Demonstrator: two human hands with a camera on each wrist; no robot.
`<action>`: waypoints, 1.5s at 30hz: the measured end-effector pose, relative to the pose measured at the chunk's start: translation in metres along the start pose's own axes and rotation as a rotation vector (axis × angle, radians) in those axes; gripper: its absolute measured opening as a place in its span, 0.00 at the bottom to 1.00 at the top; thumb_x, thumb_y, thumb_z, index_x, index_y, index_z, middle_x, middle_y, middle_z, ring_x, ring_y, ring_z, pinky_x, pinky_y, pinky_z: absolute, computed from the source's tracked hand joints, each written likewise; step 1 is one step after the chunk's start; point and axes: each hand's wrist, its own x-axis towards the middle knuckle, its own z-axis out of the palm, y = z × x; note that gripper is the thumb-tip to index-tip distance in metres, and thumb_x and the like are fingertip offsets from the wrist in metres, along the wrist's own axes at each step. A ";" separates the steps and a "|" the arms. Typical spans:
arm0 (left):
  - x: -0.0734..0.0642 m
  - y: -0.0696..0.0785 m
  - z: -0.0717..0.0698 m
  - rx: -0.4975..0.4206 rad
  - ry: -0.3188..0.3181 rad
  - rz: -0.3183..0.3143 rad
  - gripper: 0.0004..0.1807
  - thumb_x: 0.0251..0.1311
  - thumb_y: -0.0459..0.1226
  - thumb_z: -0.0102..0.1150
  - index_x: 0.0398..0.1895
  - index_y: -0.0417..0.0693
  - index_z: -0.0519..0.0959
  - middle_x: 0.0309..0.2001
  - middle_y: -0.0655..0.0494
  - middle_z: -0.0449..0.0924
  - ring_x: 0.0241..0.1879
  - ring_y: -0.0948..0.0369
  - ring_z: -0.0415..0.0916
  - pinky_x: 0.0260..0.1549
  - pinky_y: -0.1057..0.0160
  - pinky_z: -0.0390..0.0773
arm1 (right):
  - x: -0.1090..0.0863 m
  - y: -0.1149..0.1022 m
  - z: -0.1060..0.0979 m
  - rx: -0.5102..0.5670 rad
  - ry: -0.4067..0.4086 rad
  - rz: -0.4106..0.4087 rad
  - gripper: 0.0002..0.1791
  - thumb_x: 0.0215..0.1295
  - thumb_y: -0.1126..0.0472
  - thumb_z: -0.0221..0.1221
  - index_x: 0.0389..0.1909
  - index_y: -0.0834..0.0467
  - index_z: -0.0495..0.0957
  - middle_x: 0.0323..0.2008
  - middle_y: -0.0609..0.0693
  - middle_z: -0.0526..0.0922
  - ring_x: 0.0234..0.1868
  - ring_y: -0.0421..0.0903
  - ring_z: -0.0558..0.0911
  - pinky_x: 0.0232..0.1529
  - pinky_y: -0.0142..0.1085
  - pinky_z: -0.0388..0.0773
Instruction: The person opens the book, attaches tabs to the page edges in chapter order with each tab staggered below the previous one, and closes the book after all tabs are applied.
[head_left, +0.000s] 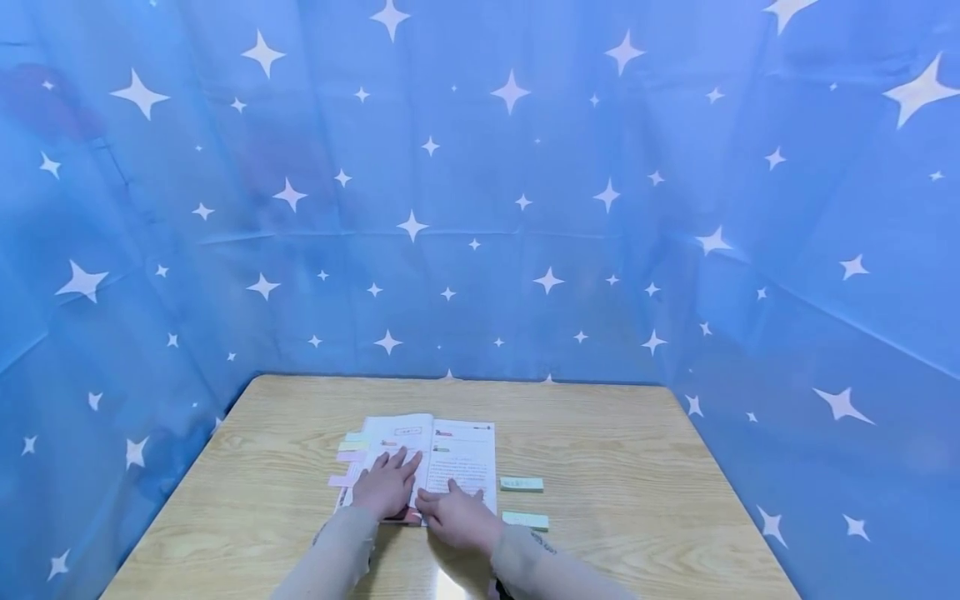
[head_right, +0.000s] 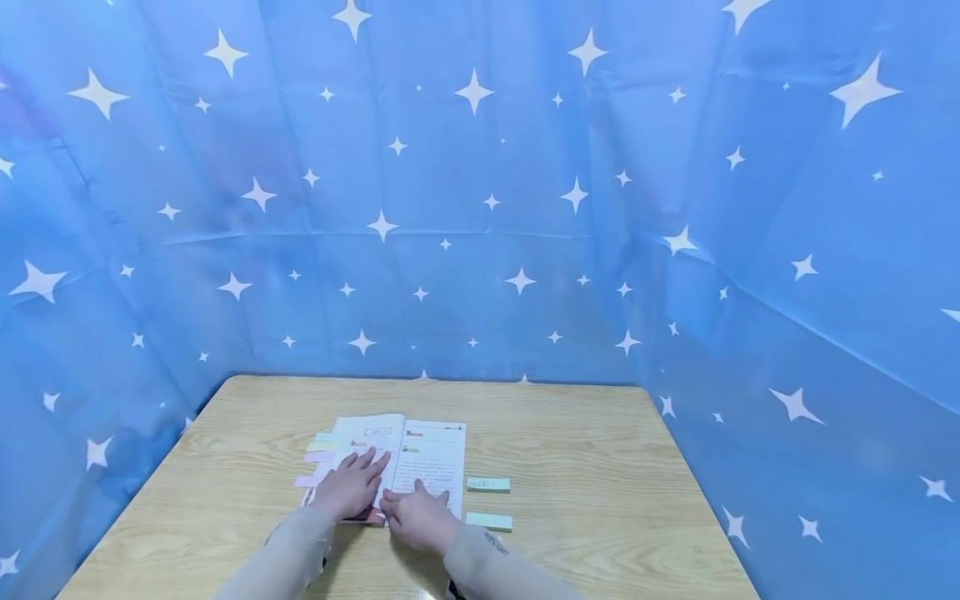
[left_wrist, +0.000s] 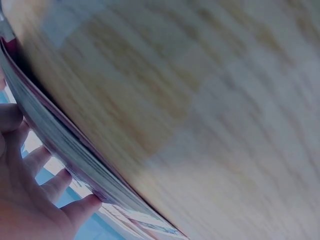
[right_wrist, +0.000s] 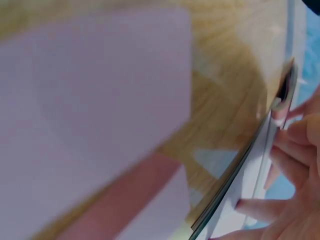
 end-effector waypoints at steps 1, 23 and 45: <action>0.000 -0.001 0.001 0.000 0.004 -0.002 0.25 0.72 0.45 0.44 0.71 0.58 0.66 0.72 0.49 0.60 0.69 0.40 0.54 0.60 0.30 0.57 | -0.001 -0.001 0.001 -0.006 0.001 -0.012 0.20 0.72 0.52 0.49 0.63 0.43 0.75 0.64 0.36 0.71 0.64 0.71 0.66 0.44 0.80 0.60; -0.002 0.002 0.001 -0.016 0.006 -0.008 0.25 0.72 0.45 0.43 0.72 0.57 0.65 0.72 0.50 0.59 0.70 0.40 0.53 0.62 0.31 0.55 | -0.011 -0.001 0.001 0.023 -0.026 -0.042 0.20 0.72 0.52 0.51 0.63 0.37 0.73 0.65 0.36 0.70 0.63 0.74 0.65 0.44 0.79 0.62; -0.002 0.011 -0.005 -0.030 0.072 -0.046 0.24 0.72 0.45 0.43 0.69 0.57 0.69 0.70 0.48 0.63 0.69 0.41 0.55 0.60 0.31 0.60 | -0.013 0.005 -0.008 -0.027 -0.026 -0.165 0.28 0.64 0.58 0.56 0.66 0.45 0.71 0.67 0.42 0.68 0.65 0.50 0.70 0.64 0.55 0.66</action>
